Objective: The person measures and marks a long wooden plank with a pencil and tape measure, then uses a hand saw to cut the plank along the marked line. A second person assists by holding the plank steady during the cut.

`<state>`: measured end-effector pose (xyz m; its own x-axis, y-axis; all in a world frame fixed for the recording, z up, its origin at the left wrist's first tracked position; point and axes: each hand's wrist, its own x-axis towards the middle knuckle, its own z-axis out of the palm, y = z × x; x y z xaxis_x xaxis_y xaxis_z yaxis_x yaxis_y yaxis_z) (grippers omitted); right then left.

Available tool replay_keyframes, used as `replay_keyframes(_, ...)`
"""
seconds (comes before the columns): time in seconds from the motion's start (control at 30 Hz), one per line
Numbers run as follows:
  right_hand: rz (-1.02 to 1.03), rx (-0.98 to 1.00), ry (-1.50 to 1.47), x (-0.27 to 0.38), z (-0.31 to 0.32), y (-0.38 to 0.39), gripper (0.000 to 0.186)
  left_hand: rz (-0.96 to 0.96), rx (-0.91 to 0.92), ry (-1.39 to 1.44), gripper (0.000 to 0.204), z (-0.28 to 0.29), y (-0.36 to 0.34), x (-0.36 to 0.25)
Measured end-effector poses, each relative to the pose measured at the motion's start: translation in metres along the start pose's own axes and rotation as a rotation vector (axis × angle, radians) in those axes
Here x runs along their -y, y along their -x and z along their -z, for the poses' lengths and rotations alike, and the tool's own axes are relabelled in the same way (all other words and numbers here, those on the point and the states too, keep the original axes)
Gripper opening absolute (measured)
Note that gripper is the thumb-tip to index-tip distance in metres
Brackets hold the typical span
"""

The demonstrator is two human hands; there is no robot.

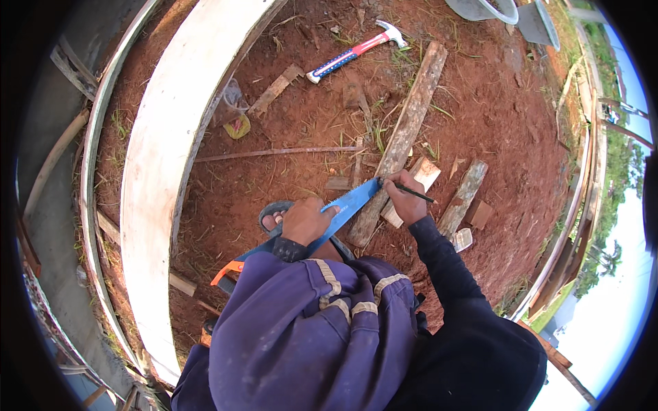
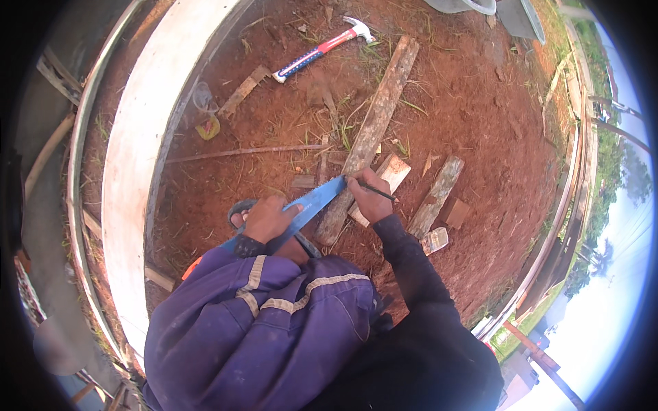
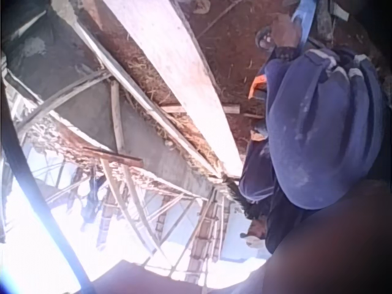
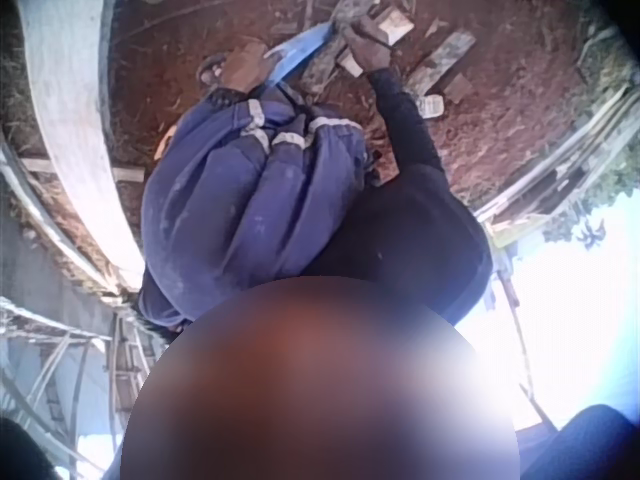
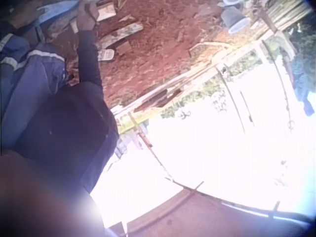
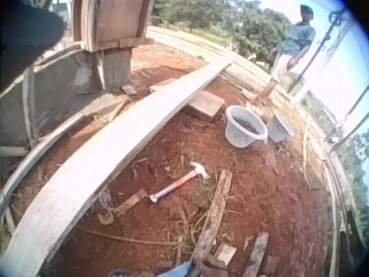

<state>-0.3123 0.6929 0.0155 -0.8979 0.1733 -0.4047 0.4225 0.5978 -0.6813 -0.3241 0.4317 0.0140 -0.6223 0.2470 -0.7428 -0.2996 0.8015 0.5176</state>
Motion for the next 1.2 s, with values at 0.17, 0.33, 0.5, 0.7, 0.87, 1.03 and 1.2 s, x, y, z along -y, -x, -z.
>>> replay_keyframes(0.17, -0.005, -0.097, 0.006, 0.01, 0.001, 0.002, 0.015, -0.011, 0.038, 0.006, 0.051, 0.003, 0.001, -0.001)
replay_keyframes(0.33, -0.022, -0.144, -0.283, -0.015, 0.005, -0.01, 0.021, -0.071, -0.11, -0.006, 0.05, -0.003, 0.007, -0.001)
replay_keyframes(0.5, -0.165, -0.166, -0.584, -0.001, 0.017, -0.02, 0.02, -0.094, -0.225, -0.144, 0.042, 0.018, 0.025, -0.024)
replay_keyframes(0.7, -0.238, -0.072, -0.665, 0.012, 0.024, -0.019, 0.023, -0.303, -0.108, -0.161, 0.04, 0.019, 0.027, -0.021)
replay_keyframes(0.87, -0.267, 0.272, -0.523, 0.006, 0.037, -0.021, 0.02, -0.329, -0.101, -0.12, 0.039, 0.022, 0.028, -0.022)
replay_keyframes(1.03, -0.424, 0.401, -0.895, -0.001, 0.05, -0.025, 0.019, -0.317, -0.097, -0.082, 0.041, 0.024, 0.025, -0.016)
replay_keyframes(1.2, -0.395, 0.439, -0.915, -0.002, 0.054, -0.027, 0.021, -0.303, -0.056, -0.027, 0.044, 0.028, 0.026, -0.016)
